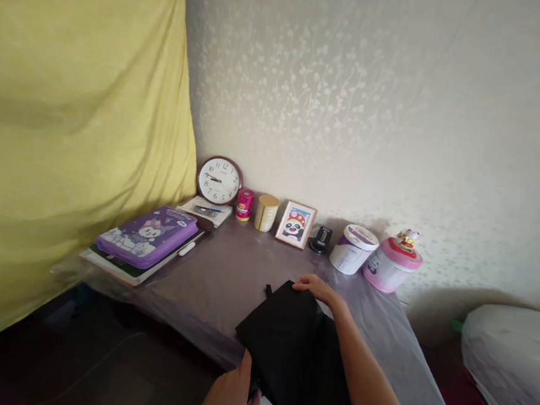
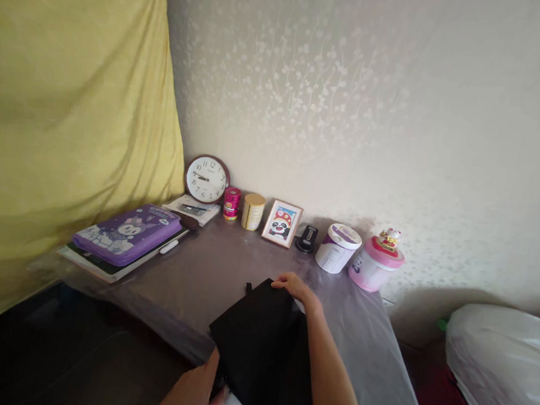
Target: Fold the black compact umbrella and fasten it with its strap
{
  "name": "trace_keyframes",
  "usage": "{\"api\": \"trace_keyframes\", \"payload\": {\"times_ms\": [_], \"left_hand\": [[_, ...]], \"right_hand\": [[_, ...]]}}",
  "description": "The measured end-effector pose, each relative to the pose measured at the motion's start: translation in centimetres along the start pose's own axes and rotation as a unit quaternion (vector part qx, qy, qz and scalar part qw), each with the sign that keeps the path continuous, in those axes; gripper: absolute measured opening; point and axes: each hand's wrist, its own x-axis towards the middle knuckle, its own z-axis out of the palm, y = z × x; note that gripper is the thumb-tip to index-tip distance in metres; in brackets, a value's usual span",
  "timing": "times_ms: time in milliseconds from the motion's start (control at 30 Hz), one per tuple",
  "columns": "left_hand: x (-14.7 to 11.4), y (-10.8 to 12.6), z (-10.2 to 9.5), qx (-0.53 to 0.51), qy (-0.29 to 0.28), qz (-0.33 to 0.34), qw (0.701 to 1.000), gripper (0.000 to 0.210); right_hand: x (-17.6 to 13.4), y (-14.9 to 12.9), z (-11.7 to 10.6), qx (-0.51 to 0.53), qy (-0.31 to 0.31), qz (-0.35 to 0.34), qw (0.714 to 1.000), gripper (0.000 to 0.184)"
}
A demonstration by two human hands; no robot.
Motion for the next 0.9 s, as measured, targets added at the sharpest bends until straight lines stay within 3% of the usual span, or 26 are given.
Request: {"api": "trace_keyframes", "payload": {"times_ms": [200,300,533,700,767,833,900], "left_hand": [[-0.8,-0.2,-0.1,-0.123,0.027,-0.089,0.988,0.090],[-1.1,0.4,-0.5,-0.142,0.024,-0.097,0.985,0.093],[-1.1,0.3,-0.1,-0.017,0.002,-0.029,0.999,0.077],[-1.4,1.0,-0.3,0.039,-0.016,-0.018,0.999,0.074],[-1.4,1.3,-0.4,0.058,-0.030,-0.016,0.998,0.074],[-1.5,1.5,-0.5,0.072,-0.037,-0.014,0.997,0.073],[-1.5,1.6,-0.4,0.081,-0.035,-0.015,0.996,0.072]], "right_hand": [[0.3,0.1,0.9,-0.060,0.057,-0.006,0.997,0.012],[0.1,0.1,1.2,-0.082,0.075,-0.014,0.994,0.012],[-1.4,0.1,0.6,-0.109,0.095,-0.035,0.989,0.012],[-3.0,-1.9,-0.1,-0.130,0.139,-0.080,0.978,0.017],[-3.7,-3.0,0.4,-0.150,0.111,-0.121,0.975,0.022],[-4.2,-3.8,1.3,-0.183,0.037,-0.150,0.971,0.025],[-4.5,-4.2,2.2,-0.227,-0.014,-0.140,0.964,0.025]]}}
